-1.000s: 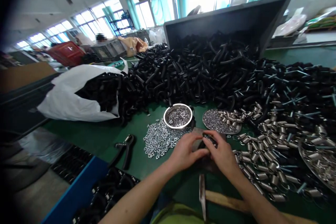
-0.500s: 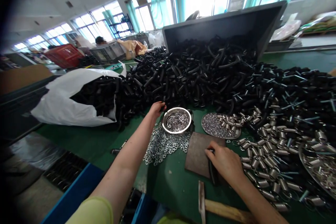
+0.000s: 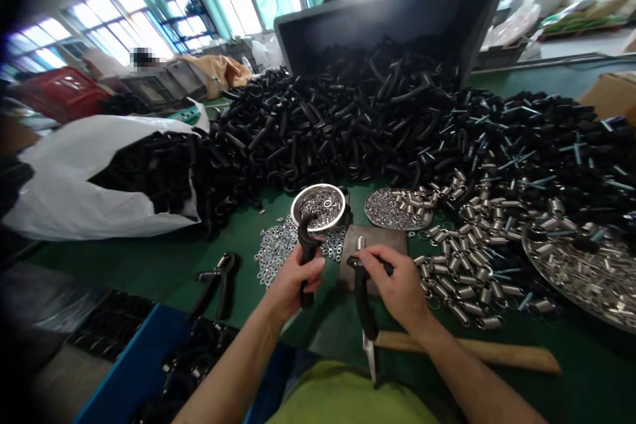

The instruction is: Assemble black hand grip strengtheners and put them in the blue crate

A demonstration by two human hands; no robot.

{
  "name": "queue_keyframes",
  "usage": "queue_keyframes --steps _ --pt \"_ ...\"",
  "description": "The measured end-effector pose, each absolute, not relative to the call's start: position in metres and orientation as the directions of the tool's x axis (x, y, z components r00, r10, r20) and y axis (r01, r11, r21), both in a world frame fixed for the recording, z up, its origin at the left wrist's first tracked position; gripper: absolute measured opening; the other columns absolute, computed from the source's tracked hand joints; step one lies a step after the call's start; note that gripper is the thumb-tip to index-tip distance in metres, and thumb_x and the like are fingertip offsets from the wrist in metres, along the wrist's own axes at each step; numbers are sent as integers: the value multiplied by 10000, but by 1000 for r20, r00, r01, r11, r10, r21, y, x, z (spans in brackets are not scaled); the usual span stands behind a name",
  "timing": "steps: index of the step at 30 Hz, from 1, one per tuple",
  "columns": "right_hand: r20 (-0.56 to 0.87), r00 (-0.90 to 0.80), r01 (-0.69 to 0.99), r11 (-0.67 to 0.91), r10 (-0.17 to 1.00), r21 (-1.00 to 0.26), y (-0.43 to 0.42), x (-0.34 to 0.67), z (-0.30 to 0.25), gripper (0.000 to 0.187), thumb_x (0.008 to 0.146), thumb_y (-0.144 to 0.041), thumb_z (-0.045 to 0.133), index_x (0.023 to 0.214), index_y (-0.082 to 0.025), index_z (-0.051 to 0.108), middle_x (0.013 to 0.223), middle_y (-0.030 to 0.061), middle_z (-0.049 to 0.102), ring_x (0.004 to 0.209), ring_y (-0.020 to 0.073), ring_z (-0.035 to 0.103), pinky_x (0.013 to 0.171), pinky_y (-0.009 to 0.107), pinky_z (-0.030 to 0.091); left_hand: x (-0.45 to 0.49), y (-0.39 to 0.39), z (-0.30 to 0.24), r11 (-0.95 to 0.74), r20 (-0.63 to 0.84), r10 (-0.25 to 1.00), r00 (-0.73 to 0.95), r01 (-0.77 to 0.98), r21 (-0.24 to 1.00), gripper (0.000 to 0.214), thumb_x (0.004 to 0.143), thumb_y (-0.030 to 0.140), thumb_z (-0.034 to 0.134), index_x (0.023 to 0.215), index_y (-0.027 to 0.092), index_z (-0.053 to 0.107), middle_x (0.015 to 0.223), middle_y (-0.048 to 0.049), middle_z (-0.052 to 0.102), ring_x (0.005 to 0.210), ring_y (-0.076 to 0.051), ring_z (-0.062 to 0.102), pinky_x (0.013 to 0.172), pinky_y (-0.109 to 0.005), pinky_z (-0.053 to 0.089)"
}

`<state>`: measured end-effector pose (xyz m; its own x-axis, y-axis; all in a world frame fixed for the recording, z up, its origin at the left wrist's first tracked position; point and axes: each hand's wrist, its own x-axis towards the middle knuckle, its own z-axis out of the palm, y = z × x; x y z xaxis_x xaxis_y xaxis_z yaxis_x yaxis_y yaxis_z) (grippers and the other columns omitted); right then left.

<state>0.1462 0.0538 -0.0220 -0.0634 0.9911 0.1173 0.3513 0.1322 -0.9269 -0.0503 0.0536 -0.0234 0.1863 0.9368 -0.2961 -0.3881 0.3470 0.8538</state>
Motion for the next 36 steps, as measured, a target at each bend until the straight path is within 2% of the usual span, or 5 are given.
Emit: queue_keyframes --steps 12,20,25,28,36 --pt "298 -27 528 266 954 -807 29 142 -9 243 850 -338 509 695 -205 641 623 -17 648 573 125 588 574 214 433 2 19 -13 184 -180 963 202 -2 983 591 579 273 785 1095 199 507 898 0 563 724 -114 503 612 -219 425" --pt "332 -388 498 499 860 -709 35 164 -6 259 861 -371 488 1014 -205 616 918 72 665 844 196 613 753 311 462 -6 34 -21 474 -394 866 307 -255 843 492 642 384 726 1041 182 521 650 48 508 427 -48 396 374 -175 311" --pt "-8 -171 426 66 985 -902 36 163 -27 352 900 -473 351 943 -194 561 721 29 620 615 154 592 539 256 454 -12 36 -19 241 -228 962 147 -72 968 667 580 263 784 1176 233 485 910 -10 611 700 -132 573 612 -235 465" --pt "-293 -354 255 -210 888 -944 44 157 -29 457 874 -567 336 1001 -179 541 723 16 598 588 148 575 431 228 416 -14 34 -17 65 -75 988 132 79 995 786 589 209 775 1284 263 414 1087 -40 602 962 -211 578 860 -319 449" --pt "-33 -209 645 113 977 -756 44 140 -20 233 893 -374 411 756 -194 464 711 15 577 691 162 561 591 266 373 -5 23 -32 75 -90 984 155 102 992 846 647 267 751 1344 290 272 1169 -54 562 1020 -225 570 898 -351 443"
